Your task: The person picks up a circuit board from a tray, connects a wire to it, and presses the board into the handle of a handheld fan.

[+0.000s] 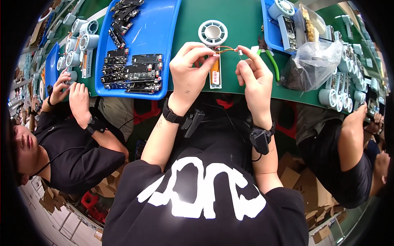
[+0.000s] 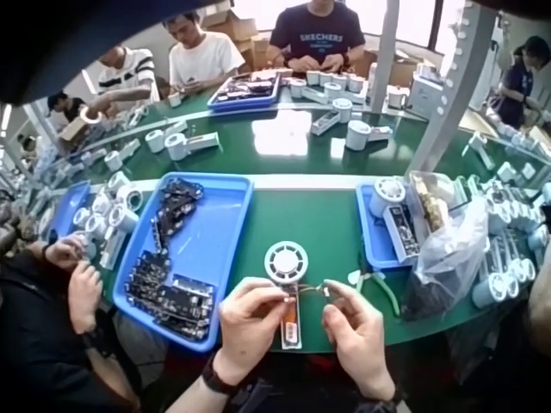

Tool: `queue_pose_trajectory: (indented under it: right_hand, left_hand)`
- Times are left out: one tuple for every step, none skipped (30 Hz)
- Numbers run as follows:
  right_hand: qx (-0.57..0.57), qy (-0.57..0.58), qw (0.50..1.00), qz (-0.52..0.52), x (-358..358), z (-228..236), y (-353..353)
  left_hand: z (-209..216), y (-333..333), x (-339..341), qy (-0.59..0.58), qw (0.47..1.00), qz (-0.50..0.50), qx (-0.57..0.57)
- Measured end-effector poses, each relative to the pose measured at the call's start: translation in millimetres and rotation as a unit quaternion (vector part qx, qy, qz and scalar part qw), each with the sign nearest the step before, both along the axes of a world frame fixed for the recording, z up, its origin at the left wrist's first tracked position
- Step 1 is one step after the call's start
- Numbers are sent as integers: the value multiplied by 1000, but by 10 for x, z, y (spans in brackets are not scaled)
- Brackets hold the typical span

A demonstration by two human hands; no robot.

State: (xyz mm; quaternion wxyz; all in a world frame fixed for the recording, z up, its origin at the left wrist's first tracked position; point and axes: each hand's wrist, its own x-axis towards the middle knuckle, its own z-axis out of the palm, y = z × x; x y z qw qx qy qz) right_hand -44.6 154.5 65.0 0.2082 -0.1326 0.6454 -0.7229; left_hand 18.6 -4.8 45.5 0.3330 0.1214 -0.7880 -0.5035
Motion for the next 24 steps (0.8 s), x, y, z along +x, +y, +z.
queue_pose_trajectory:
  right_hand:
    - [6,16,1000,-9,21,17,-23]
    - [7,16,1000,-8,48,22,-36]
    - [32,40,999,-8,82,22,-45]
    - [57,63,996,-7,114,17,-47]
    - [82,86,993,-6,136,9,-44]
    - [83,87,993,-4,151,0,-38]
    - [86,93,992,-6,165,-13,-31]
    - [89,100,991,-8,180,-28,-21]
    - [93,106,990,-10,195,-39,-9]
    - [93,106,990,-8,214,-48,6]
    - [88,97,991,-9,201,-58,-11]
    - [82,87,993,-9,191,-65,-25]
    - [76,77,994,-9,181,-66,-36]
    - [72,79,994,-5,172,-57,-13]
    - [81,86,993,-10,159,-42,47]
    - [89,89,992,-14,181,-35,71]
    - [98,92,991,-19,194,-40,49]
    - [98,89,991,-14,207,-25,39]
    - [106,97,989,-22,203,-10,13]
    - [114,105,987,-31,196,2,-21]
    - [123,115,985,-38,175,-3,-20]
    - [126,116,985,-34,170,-17,-23]
    - [138,135,980,-38,173,-34,-39]
    - [147,155,976,-41,179,-43,-66]
  left_hand:
    - [22,7,-4,1,1000,1,0]
    - [45,20,-4,-2,1000,-8,-21]
    - [64,34,-4,-4,999,-17,-43]
    - [75,43,-6,-6,998,-26,-65]
    - [75,44,-13,-6,998,-26,-64]
    - [75,43,-19,1,997,-28,-77]
    - [73,42,-25,8,995,-31,-90]
    - [69,46,-26,15,994,-33,-104]
    - [63,55,-22,14,994,-32,-103]
    - [56,66,-15,20,994,-34,-101]
    - [50,44,-37,29,994,-34,-103]
    - [44,27,-58,38,993,-34,-105]
    - [35,39,-75,39,993,-31,-108]
    - [23,86,-89,48,992,-34,-108]
    - [9,139,-109,57,992,-38,-108]
    - [-2,137,-93,61,991,-41,-108]
    - [3,108,-103,58,991,-36,-112]
    - [41,126,-118,44,991,-38,-119]
    - [78,128,-135,32,991,-39,-125]
    - [99,109,-134,20,990,-42,-130]
    - [95,102,-139,18,991,-39,-127]
    - [93,77,-138,16,989,-33,-144]
    - [96,46,-133,14,986,-28,-163]
    - [106,19,-125,12,983,-22,-184]
